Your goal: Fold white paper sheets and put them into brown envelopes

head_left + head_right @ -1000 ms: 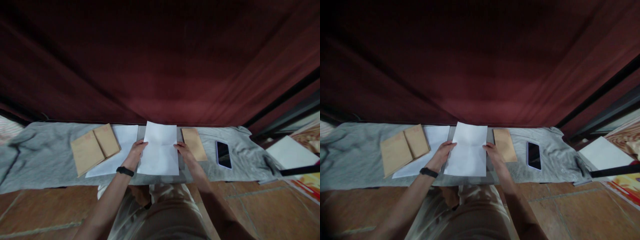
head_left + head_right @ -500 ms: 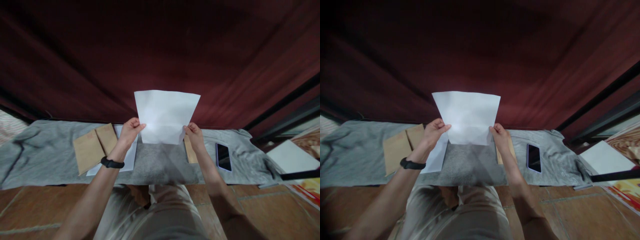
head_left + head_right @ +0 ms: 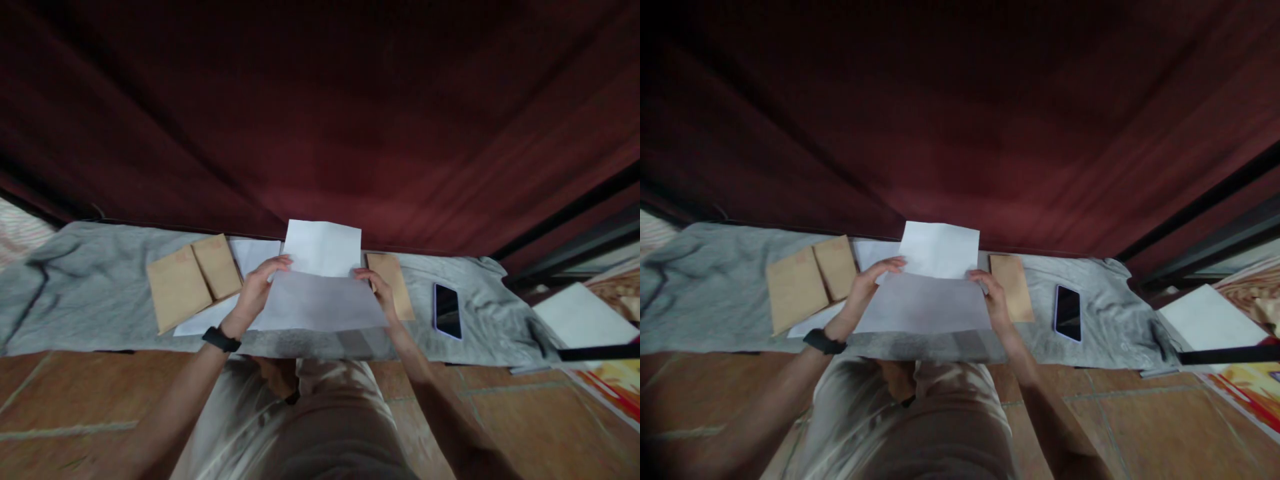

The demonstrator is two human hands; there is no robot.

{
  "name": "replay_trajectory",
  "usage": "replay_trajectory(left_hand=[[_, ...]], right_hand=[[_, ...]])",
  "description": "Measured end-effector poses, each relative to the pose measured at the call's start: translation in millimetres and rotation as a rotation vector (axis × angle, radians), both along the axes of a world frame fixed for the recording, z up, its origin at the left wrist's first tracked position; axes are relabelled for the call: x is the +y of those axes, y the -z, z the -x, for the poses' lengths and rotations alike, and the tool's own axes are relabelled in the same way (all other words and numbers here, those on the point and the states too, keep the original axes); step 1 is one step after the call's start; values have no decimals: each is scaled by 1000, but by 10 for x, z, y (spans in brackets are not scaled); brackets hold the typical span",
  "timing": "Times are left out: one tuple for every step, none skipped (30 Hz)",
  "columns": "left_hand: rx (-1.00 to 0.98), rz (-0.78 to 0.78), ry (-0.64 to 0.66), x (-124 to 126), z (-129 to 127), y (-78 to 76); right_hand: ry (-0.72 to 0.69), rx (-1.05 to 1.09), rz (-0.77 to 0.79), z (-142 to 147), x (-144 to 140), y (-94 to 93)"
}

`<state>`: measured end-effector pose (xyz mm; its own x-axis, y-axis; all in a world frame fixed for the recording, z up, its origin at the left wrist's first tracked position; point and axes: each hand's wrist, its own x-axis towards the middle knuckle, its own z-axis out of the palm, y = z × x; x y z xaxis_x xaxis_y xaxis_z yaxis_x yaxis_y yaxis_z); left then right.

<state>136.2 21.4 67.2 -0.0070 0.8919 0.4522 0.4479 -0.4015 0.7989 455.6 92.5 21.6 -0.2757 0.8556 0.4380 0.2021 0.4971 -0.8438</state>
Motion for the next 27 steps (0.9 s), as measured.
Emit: replay_trajectory(left_hand=[[58, 19, 21, -52, -5, 167], [107, 31, 35, -103, -11, 338], [160, 47, 61, -152, -16, 508], [210, 66, 85, -200, -19, 669], [254, 87, 98, -247, -19, 819], [297, 109, 109, -291, -15, 951], [338, 133, 117, -333, -7, 1063], [372, 156, 123, -369, 4, 1154], [400, 180, 129, -399, 14, 1222], [420, 201, 134, -420, 24, 1267], [432, 221, 136, -430, 29, 1293], [438, 239, 135, -428, 28, 1302], [441, 254, 135, -413, 20, 1297], [444, 269, 135, -389, 7, 1283], [450, 283, 138, -359, -11, 1263], [465, 294, 146, -328, -31, 1239], [490, 300, 160, -304, -47, 1213], [525, 299, 178, -293, -58, 1186], [566, 290, 195, -302, -62, 1159], [611, 273, 212, -333, -58, 1132], [658, 250, 228, -386, -48, 1105], [701, 224, 240, -460, -36, 1080], [739, 198, 254, -547, -23, 1057], [773, 179, 269, -640, -15, 1036], [799, 164, 282, -730, -12, 1018], [821, 158, 302, -808, -18, 1004], [839, 158, 324, -868, -30, 996]], right_hand=[[-24, -68, -11, -14, -68, 138], [-52, -134, -22, -30, -137, 269], [-76, -195, -34, -50, -206, 389], [-99, -255, -42, -73, -273, 496], [-117, -308, -48, -100, -339, 589], [-130, -355, -55, -129, -401, 667], [-140, -396, -62, -161, -459, 732], [-149, -431, -73, -195, -513, 784], [-164, -463, -88, -229, -562, 825], [-184, -494, -110, -261, -605, 856], [-206, -522, -137, -292, -641, 879], [-233, -549, -166, -320, -669, 893], [-263, -575, -192, -343, -688, 900], [-292, -599, -212, -363, -697, 901], [-317, -620, -223, -380, -698, 897], [-340, -636, -224, -395, -691, 889], [-361, -650, -218, -409, -680, 880], [-378, -661, -209, -423, -670, 871], [-389, -669, -201, -438, -664, 863], [-395, -677, -196, -454, -665, 857], [-395, -687, -194, -469, -675, 853], [-391, -698, -195, -484, -694, 851], [-384, -710, -197, -496, -719, 851], [-379, -722, -200, -506, -747, 852], [-379, -732, -202, -512, -772, 853], [-387, -738, -205, -514, -791, 854], [-401, -739, -209, -513, -800, 855]])
